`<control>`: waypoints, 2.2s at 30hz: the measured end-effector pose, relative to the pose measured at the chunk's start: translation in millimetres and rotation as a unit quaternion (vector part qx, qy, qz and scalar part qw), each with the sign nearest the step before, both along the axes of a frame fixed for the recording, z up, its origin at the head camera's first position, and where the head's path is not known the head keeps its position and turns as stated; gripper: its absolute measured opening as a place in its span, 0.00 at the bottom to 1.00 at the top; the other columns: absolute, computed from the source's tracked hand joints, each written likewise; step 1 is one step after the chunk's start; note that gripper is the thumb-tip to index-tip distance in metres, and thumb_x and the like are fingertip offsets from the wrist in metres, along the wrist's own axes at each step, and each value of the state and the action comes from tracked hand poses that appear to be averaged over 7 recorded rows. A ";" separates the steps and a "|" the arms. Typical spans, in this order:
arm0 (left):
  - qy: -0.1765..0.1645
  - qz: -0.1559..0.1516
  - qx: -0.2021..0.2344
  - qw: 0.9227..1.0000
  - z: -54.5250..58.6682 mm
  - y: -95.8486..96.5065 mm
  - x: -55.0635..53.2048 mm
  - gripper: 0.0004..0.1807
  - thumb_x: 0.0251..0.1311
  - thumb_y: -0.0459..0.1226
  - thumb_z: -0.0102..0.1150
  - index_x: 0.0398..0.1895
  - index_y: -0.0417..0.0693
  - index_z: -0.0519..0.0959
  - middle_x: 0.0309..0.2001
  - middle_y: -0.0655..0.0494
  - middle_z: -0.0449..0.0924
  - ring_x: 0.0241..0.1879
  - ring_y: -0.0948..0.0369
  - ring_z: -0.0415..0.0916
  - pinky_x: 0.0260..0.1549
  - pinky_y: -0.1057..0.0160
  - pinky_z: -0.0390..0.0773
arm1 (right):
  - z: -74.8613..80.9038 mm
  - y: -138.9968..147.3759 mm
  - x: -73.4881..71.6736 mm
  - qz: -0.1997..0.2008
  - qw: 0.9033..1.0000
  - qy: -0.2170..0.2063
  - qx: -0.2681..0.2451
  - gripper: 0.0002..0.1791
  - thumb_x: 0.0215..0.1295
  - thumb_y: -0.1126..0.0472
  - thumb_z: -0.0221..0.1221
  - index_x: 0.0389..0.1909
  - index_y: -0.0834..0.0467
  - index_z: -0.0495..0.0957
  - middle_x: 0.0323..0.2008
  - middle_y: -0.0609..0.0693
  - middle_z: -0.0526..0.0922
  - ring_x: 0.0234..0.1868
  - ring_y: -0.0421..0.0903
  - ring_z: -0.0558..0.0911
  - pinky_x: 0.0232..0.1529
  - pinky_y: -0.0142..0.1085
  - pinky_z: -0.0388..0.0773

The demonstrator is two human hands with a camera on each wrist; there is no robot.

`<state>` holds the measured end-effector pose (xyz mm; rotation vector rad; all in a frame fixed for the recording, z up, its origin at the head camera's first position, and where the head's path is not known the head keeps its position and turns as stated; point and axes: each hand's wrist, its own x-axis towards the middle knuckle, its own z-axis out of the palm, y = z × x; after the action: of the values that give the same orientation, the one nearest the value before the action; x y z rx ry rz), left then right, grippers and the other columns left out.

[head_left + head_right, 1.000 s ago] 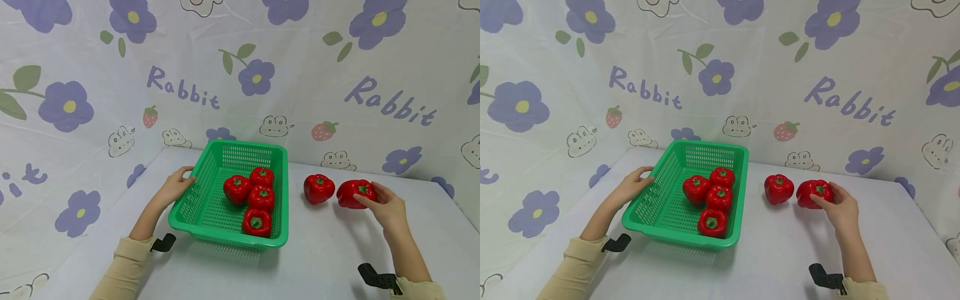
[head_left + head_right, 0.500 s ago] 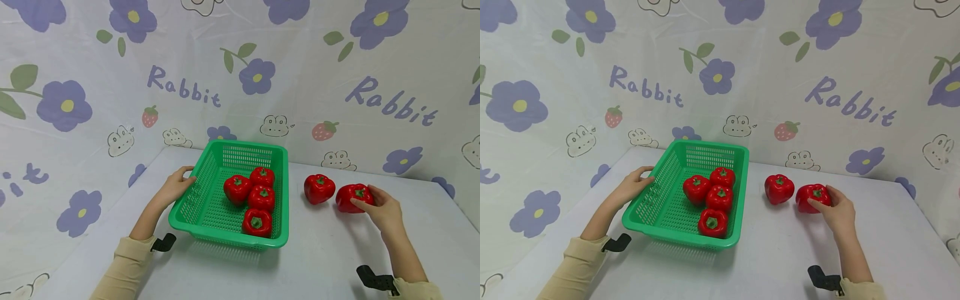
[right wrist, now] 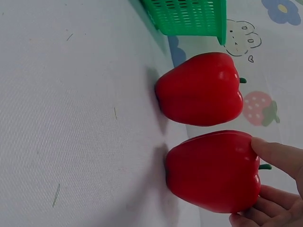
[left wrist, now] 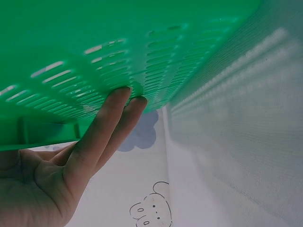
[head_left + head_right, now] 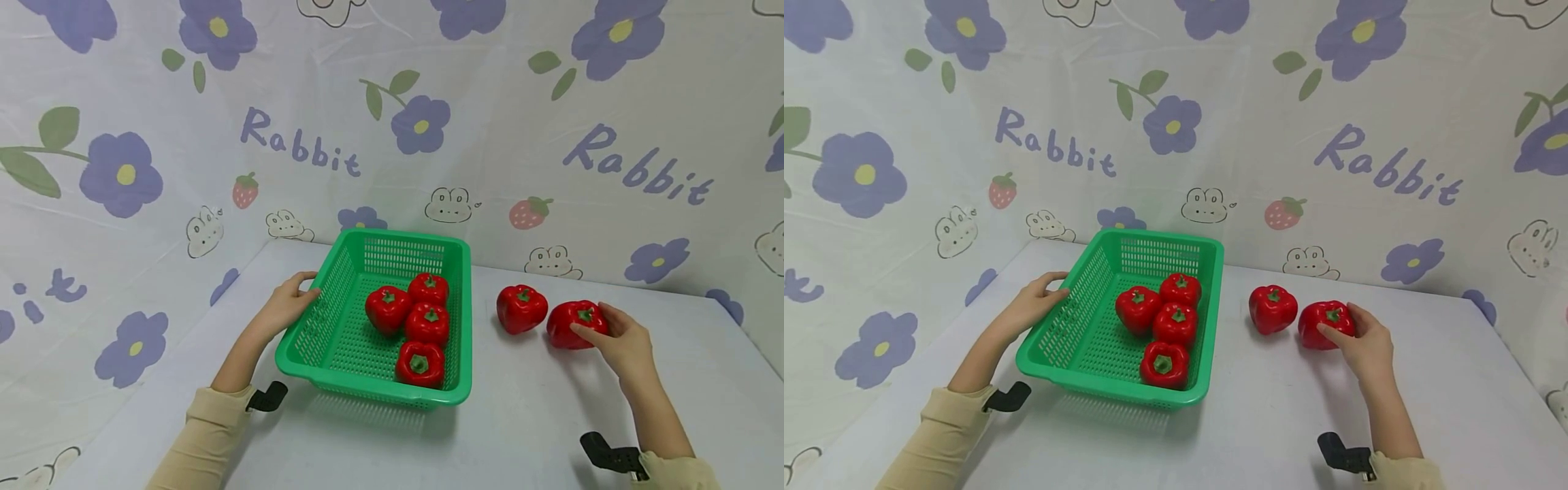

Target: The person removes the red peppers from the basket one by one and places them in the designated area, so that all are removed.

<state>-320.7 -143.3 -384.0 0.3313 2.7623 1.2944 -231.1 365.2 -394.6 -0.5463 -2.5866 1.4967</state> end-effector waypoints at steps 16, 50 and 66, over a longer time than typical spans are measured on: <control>-0.002 -0.001 0.005 1.000 0.3 0.2 0.0 0.29 0.74 0.41 0.44 0.73 0.38 0.58 0.46 0.31 0.82 0.29 0.59 0.83 0.29 0.62 0.82 | -5.5 -5.0 -9.2 -0.007 1.000 0.008 -0.008 0.45 0.69 0.49 0.58 0.78 0.58 0.44 0.76 0.64 0.49 0.76 0.65 0.53 0.69 0.58 0.60; -0.001 -0.002 -0.001 1.000 -0.2 0.8 -0.4 0.29 0.74 0.41 0.45 0.73 0.39 0.58 0.47 0.31 0.82 0.32 0.57 0.84 0.30 0.62 0.82 | 6.1 -16.3 -3.8 -0.032 0.999 0.038 -0.007 0.47 0.68 0.46 0.57 0.78 0.53 0.42 0.78 0.57 0.46 0.77 0.63 0.49 0.68 0.59 0.61; -0.003 -0.004 -0.001 1.000 -0.7 0.4 -1.3 0.29 0.74 0.41 0.45 0.73 0.39 0.58 0.48 0.31 0.82 0.32 0.57 0.84 0.30 0.62 0.82 | 30.7 -50.3 -4.8 -0.015 0.996 0.080 -0.026 0.46 0.67 0.45 0.59 0.78 0.48 0.44 0.78 0.51 0.49 0.79 0.57 0.49 0.69 0.56 0.62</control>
<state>-322.0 -142.9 -384.7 0.3362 2.7542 1.2882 -235.8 314.9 -363.9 -0.4470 -2.4145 1.5351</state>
